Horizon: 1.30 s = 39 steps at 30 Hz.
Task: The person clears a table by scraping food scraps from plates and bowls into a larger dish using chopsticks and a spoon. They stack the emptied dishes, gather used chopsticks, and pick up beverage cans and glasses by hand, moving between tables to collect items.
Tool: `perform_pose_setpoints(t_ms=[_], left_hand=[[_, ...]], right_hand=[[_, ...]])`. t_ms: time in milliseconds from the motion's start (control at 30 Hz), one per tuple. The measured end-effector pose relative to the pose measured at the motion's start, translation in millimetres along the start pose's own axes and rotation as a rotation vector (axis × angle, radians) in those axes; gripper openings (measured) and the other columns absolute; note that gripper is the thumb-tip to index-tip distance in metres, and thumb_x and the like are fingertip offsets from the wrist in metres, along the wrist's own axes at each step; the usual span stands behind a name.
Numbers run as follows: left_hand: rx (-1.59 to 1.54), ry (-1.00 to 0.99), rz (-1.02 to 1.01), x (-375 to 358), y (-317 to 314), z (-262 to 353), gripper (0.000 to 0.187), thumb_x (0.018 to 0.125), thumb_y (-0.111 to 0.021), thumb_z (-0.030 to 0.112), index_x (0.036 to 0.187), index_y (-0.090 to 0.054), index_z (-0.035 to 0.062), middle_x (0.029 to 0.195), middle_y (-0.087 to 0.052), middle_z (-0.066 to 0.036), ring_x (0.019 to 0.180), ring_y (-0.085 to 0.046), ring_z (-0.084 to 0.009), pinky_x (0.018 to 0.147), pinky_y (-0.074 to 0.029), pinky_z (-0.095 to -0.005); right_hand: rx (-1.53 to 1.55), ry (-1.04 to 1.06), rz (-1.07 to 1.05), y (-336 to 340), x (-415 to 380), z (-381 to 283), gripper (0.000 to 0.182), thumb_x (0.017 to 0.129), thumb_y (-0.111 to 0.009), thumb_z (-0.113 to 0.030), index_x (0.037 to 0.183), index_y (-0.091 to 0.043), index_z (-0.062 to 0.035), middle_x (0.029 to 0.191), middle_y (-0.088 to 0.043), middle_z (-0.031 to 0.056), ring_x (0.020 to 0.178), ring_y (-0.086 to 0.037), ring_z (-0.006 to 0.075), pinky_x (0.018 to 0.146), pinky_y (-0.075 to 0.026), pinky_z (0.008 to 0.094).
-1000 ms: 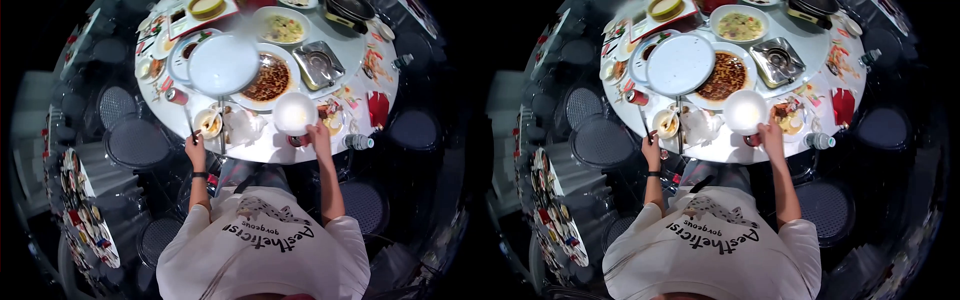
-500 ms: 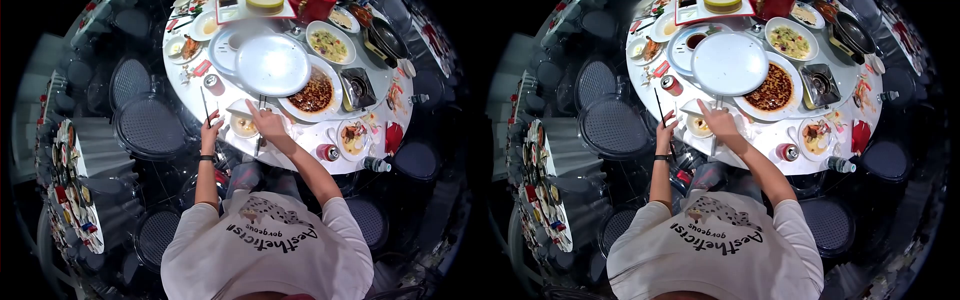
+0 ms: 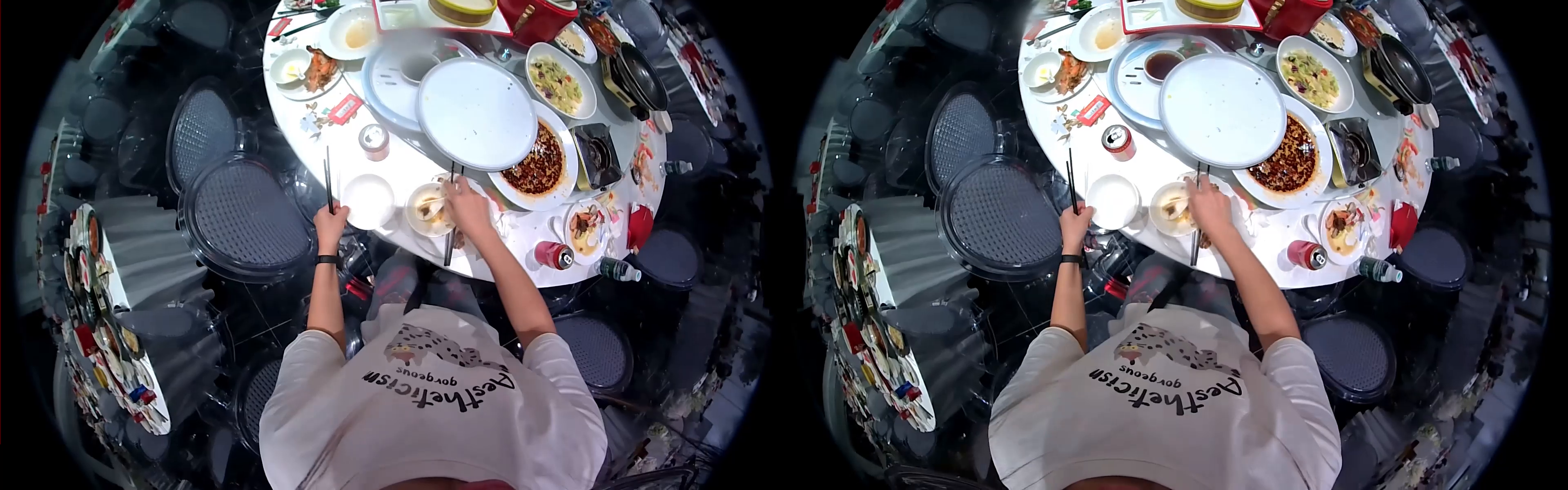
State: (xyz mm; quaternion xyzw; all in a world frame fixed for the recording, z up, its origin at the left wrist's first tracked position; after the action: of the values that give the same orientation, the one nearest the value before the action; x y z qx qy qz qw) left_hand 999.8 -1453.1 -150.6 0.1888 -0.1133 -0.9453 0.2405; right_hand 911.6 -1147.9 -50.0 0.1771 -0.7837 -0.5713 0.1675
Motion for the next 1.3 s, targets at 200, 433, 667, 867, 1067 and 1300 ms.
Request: perform_pose_setpoints(t_ms=[200, 433, 667, 867, 1067, 1300], left_hand=[[0.068, -0.014, 0.101, 6, -3, -2, 0.016, 0.073, -0.066, 0.013, 0.073, -0.059, -0.0016, 0.056, -0.053, 0.0, 0.052, -0.049, -0.0073, 0.051, -0.042, -0.0256], [0.114, -0.078, 0.011, -30, -17, 40, 0.021, 0.071, -0.068, 0.015, 0.073, -0.058, -0.0025, 0.054, -0.052, -0.003, 0.05, -0.046, -0.0093, 0.051, -0.042, -0.0275], [0.195, -0.056, -0.181, -56, -92, 41, 0.025, 0.072, -0.063, 0.021, 0.074, -0.057, -0.0029, 0.054, -0.05, -0.01, 0.052, -0.046, -0.0139, 0.055, -0.042, -0.0318], [0.058, 0.039, 0.059, -39, -35, 24, 0.022, 0.074, -0.067, 0.017, 0.073, -0.058, -0.0036, 0.058, -0.054, -0.002, 0.054, -0.048, -0.0098, 0.053, -0.042, -0.0272], [0.154, 0.027, 0.1, -12, -14, -1, 0.019, 0.076, -0.066, 0.014, 0.078, -0.061, -0.0041, 0.063, -0.058, -0.003, 0.052, -0.052, -0.01, 0.048, -0.043, -0.0281], [0.431, -0.364, 0.341, -61, -20, 65, 0.032, 0.08, -0.071, 0.03, 0.093, -0.066, 0.0011, 0.069, -0.062, -0.014, 0.054, -0.056, -0.0245, 0.054, -0.044, -0.0339]], right_hand=[[-0.204, 0.125, -0.076, -6, -8, 19, 0.01, 0.073, -0.058, -0.009, 0.082, -0.061, -0.0056, 0.084, -0.06, 0.0113, 0.08, -0.064, 0.0257, 0.067, -0.053, 0.0356], [-0.068, 0.063, 0.188, 77, -57, 25, 0.008, 0.075, -0.065, -0.01, 0.078, -0.059, -0.0054, 0.081, -0.058, 0.0088, 0.072, -0.062, 0.0258, 0.058, -0.05, 0.0363], [0.146, -0.273, 0.321, 106, -134, 73, 0.01, 0.08, -0.069, -0.012, 0.08, -0.063, -0.0037, 0.076, -0.058, 0.0097, 0.06, -0.058, 0.0279, 0.053, -0.046, 0.0362], [0.49, -0.543, 0.205, 63, -162, 111, 0.014, 0.08, -0.071, -0.013, 0.079, -0.066, -0.0003, 0.069, -0.062, 0.0051, 0.059, -0.051, 0.0115, 0.054, -0.04, 0.0254], [0.79, -0.627, 0.129, -4, -149, 119, 0.016, 0.08, -0.071, -0.015, 0.083, -0.068, -0.0001, 0.065, -0.062, 0.0067, 0.058, -0.051, 0.0106, 0.057, -0.043, 0.0255], [0.894, -0.718, 0.152, 10, -147, 109, 0.014, 0.08, -0.071, -0.013, 0.082, -0.068, 0.0003, 0.061, -0.055, -0.0009, 0.057, -0.043, 0.0051, 0.054, -0.037, 0.0216]])
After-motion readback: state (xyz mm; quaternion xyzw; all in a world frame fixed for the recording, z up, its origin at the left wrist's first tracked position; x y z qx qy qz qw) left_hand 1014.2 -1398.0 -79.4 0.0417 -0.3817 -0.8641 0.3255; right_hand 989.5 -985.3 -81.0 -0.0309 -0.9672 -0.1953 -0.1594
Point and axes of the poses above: each hand's wrist, its own x-axis towards the middle knuckle, its own y-axis out of the back of the hand, z = x × y, the point moved 9 cm from there along x, towards the middle knuckle
